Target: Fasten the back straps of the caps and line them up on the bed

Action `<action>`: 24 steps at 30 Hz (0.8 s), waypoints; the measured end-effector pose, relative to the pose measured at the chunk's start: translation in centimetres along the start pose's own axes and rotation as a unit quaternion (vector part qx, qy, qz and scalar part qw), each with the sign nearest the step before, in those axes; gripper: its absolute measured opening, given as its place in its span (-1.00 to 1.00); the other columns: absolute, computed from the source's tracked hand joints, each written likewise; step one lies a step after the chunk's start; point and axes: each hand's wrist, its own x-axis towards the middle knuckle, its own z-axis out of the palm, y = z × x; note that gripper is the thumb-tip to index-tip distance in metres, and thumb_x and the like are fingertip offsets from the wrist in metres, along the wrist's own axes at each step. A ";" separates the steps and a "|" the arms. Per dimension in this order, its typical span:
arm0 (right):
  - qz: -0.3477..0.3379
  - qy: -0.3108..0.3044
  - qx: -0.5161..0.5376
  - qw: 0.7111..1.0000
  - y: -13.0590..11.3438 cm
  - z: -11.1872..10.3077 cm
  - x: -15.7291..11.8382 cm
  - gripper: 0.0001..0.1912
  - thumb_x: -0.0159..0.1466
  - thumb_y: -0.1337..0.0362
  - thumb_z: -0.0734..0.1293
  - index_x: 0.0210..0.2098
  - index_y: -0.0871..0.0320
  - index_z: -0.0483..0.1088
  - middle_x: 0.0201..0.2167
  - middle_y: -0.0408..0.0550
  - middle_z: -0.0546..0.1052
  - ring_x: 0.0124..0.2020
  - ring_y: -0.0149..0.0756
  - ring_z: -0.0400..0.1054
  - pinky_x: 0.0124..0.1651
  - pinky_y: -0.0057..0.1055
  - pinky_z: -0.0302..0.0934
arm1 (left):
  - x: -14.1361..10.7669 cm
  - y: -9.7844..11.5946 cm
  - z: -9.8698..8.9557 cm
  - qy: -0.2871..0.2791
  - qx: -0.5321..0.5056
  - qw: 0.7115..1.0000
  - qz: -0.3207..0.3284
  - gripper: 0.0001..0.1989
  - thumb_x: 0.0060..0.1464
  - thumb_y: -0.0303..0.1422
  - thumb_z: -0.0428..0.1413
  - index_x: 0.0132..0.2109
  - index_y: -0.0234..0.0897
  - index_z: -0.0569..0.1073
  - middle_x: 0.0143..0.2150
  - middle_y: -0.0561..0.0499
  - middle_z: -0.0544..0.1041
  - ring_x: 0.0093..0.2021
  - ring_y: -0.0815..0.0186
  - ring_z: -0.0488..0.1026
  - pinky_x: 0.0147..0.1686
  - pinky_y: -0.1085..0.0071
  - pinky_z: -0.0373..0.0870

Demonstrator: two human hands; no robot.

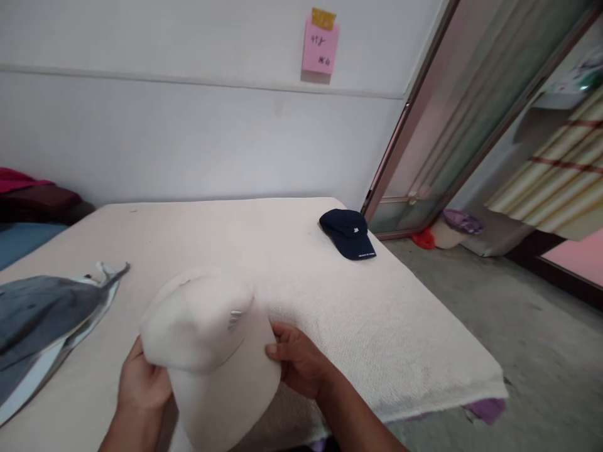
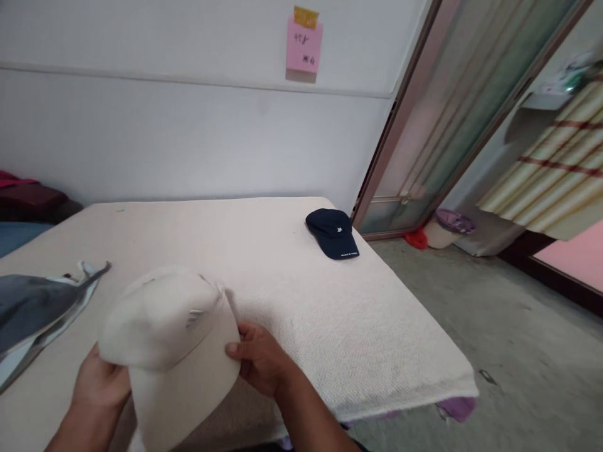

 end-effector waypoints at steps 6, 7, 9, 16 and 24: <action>-0.087 0.047 -0.072 0.992 -3.9 -3.1 1.6 -0.59 0.11 0.28 0.41 -0.04 0.21 0.37 -0.18 0.05 0.52 -0.28 -0.30 0.42 -0.24 -0.41 0.26 | -1.4 -3.0 2.1 0.014 0.044 0.995 -0.083 -0.74 0.16 -0.43 -0.07 -0.07 -0.40 0.43 -0.30 -0.19 0.60 -0.30 0.18 0.58 -0.32 0.28 0.56; -0.111 0.060 -0.077 0.989 -4.9 -4.0 2.1 -0.61 0.12 0.29 0.40 -0.05 0.19 0.38 -0.19 0.03 0.53 -0.30 -0.33 0.42 -0.24 -0.43 0.27 | -1.5 -3.3 2.1 0.011 0.056 0.994 -0.094 -0.75 0.15 -0.42 -0.05 -0.08 -0.44 0.42 -0.23 -0.26 0.58 -0.23 0.15 0.57 -0.27 0.24 0.56; -0.175 0.107 -0.076 0.976 -7.4 -6.0 3.4 -0.65 0.11 0.32 0.41 -0.10 0.14 0.39 -0.21 -0.05 0.54 -0.33 -0.39 0.42 -0.22 -0.45 0.29 | -1.6 -3.7 2.0 0.005 0.079 0.992 -0.100 -0.77 0.16 -0.44 -0.05 -0.11 -0.48 0.42 -0.14 -0.34 0.54 -0.16 0.11 0.55 -0.26 0.24 0.56; -0.270 0.309 -0.084 0.908 -15.9 -14.5 7.9 -0.72 0.12 0.42 0.36 -0.15 0.13 0.39 -0.18 -0.09 0.53 -0.26 -0.37 0.41 -0.21 -0.45 0.35 | -1.5 -4.4 1.9 0.036 0.121 0.985 -0.114 -0.77 0.17 -0.57 -0.13 -0.20 -0.47 0.43 -0.30 -0.23 0.57 -0.44 0.31 0.56 -0.50 0.48 0.54; -0.227 0.447 -0.098 0.860 -15.6 -21.7 7.4 -0.68 0.30 0.22 0.26 0.01 0.21 0.30 -0.04 0.04 0.40 -0.14 -0.23 0.37 -0.14 -0.19 0.33 | -1.7 -5.7 2.7 0.079 0.147 0.977 -0.131 -0.81 0.12 -0.57 -0.07 -0.26 -0.41 0.44 -0.37 -0.14 0.58 -0.54 0.35 0.52 -0.62 0.52 0.49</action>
